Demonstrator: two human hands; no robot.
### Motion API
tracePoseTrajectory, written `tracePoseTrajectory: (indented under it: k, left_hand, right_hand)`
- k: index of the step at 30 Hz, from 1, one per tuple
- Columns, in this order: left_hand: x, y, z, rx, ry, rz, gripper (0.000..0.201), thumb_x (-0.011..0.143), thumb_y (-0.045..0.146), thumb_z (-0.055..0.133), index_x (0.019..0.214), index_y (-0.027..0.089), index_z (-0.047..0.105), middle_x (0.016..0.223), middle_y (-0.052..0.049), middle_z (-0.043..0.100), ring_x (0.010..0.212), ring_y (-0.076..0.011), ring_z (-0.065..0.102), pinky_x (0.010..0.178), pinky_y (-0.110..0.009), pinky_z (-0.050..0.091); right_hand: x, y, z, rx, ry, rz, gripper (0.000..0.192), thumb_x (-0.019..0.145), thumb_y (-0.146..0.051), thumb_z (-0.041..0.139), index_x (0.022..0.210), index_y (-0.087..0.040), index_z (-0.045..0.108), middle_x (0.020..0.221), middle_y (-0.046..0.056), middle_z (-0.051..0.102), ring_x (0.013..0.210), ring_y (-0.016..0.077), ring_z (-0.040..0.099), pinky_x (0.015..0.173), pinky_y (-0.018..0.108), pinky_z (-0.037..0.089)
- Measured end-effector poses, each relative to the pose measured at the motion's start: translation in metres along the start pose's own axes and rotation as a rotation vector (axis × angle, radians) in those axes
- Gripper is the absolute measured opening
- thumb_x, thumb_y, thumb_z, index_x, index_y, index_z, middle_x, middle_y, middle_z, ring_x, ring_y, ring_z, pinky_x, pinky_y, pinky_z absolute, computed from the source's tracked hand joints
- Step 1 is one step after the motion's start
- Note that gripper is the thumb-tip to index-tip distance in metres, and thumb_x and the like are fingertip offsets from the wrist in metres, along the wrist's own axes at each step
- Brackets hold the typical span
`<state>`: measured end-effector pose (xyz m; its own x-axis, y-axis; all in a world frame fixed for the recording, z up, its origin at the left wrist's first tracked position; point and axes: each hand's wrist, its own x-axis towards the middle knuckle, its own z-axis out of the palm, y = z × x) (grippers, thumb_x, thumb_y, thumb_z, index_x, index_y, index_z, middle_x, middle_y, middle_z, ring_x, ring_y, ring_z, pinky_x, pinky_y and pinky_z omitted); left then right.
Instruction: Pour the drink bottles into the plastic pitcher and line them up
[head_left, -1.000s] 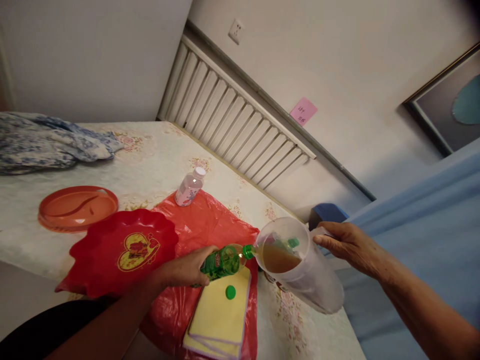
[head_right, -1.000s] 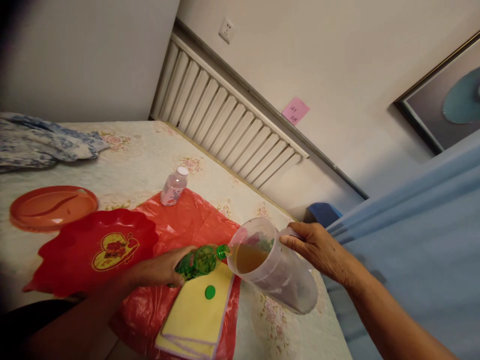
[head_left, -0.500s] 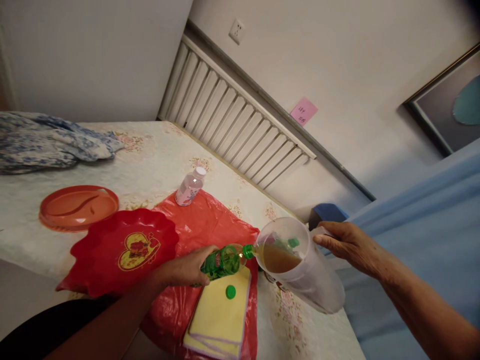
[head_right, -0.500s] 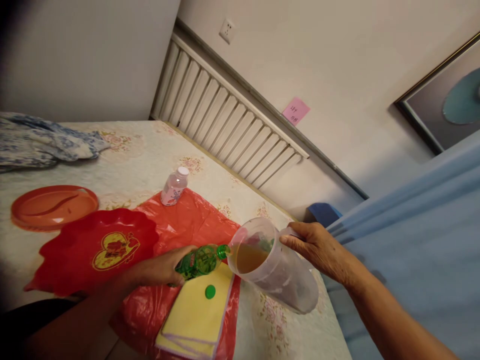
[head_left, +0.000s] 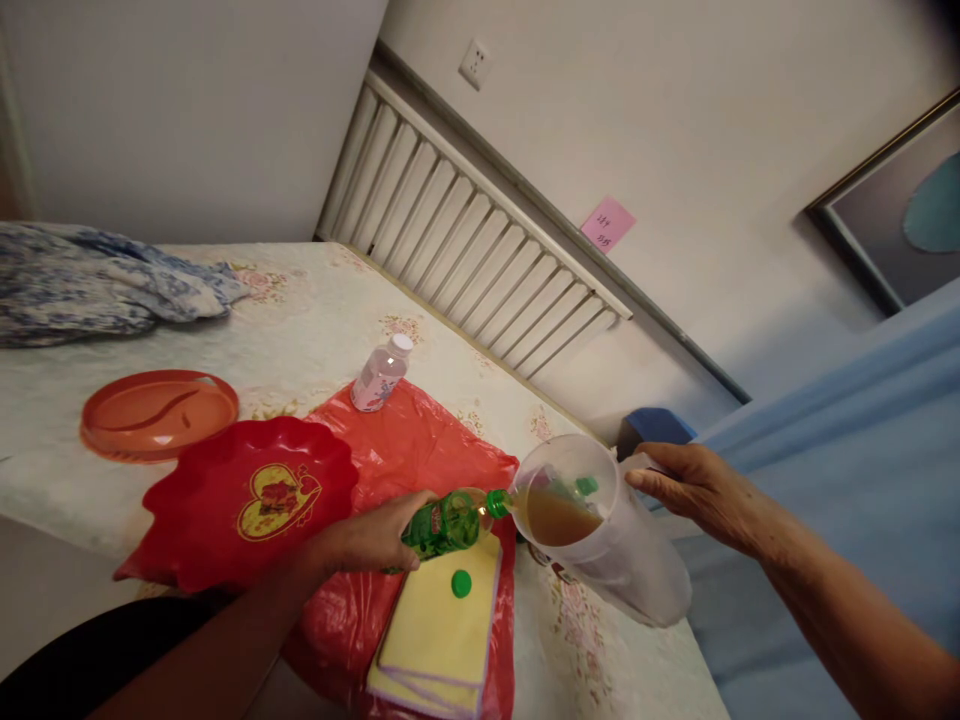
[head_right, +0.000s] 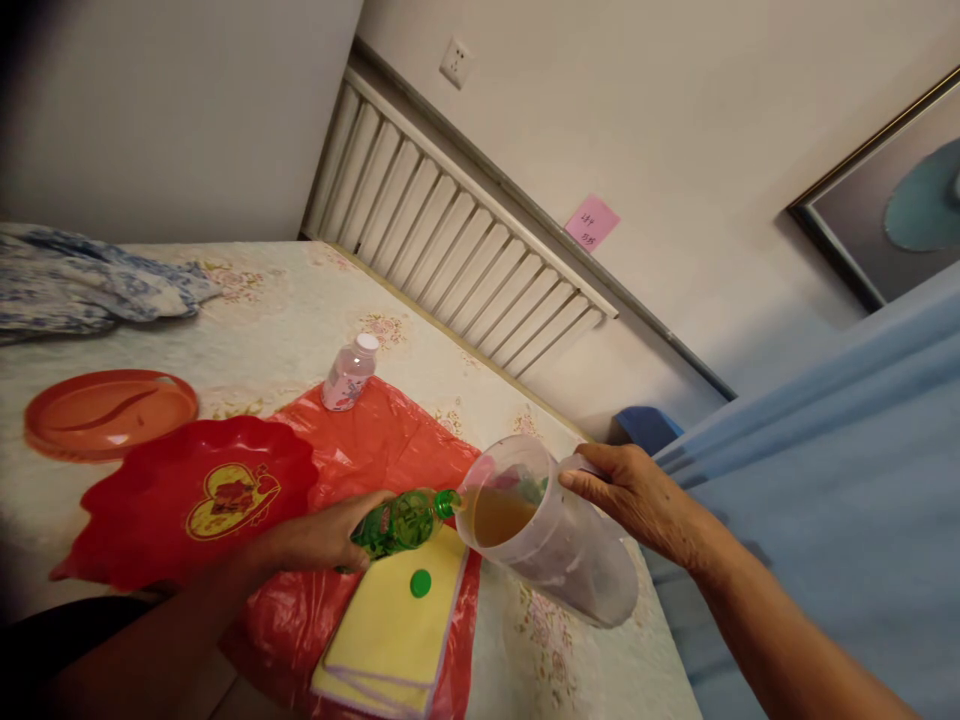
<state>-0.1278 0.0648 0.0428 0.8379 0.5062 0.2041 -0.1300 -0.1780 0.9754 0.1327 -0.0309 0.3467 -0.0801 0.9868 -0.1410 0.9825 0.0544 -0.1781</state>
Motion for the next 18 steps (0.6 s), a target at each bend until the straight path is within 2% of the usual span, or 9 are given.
tracePoseTrajectory:
  k: [11, 18]
  left_hand:
    - [0.0003, -0.0007, 0.0008, 0.004, 0.023, -0.003, 0.063, 0.062, 0.025, 0.069, 0.122, 0.023, 0.051, 0.116, -0.005, 0.063, 0.109, -0.0325, 0.056, 0.084, -0.037, 0.049]
    - [0.0001, 0.0015, 0.0015, 0.014, 0.026, -0.011, 0.063, 0.062, 0.025, 0.068, 0.122, 0.023, 0.051, 0.116, -0.005, 0.063, 0.110, -0.0326, 0.056, 0.084, -0.037, 0.049]
  right_hand:
    - [-0.0001, -0.0025, -0.0001, 0.009, -0.005, 0.005, 0.046, 0.088, -0.060, 0.049, 0.074, -0.018, 0.062, 0.065, -0.002, 0.049, 0.060, 0.0124, 0.041, 0.051, 0.024, 0.033]
    - [0.0007, 0.0000, -0.0008, 0.010, 0.002, 0.010, 0.046, 0.087, -0.061, 0.051, 0.075, -0.018, 0.065, 0.067, 0.000, 0.055, 0.061, 0.0137, 0.046, 0.054, 0.025, 0.037]
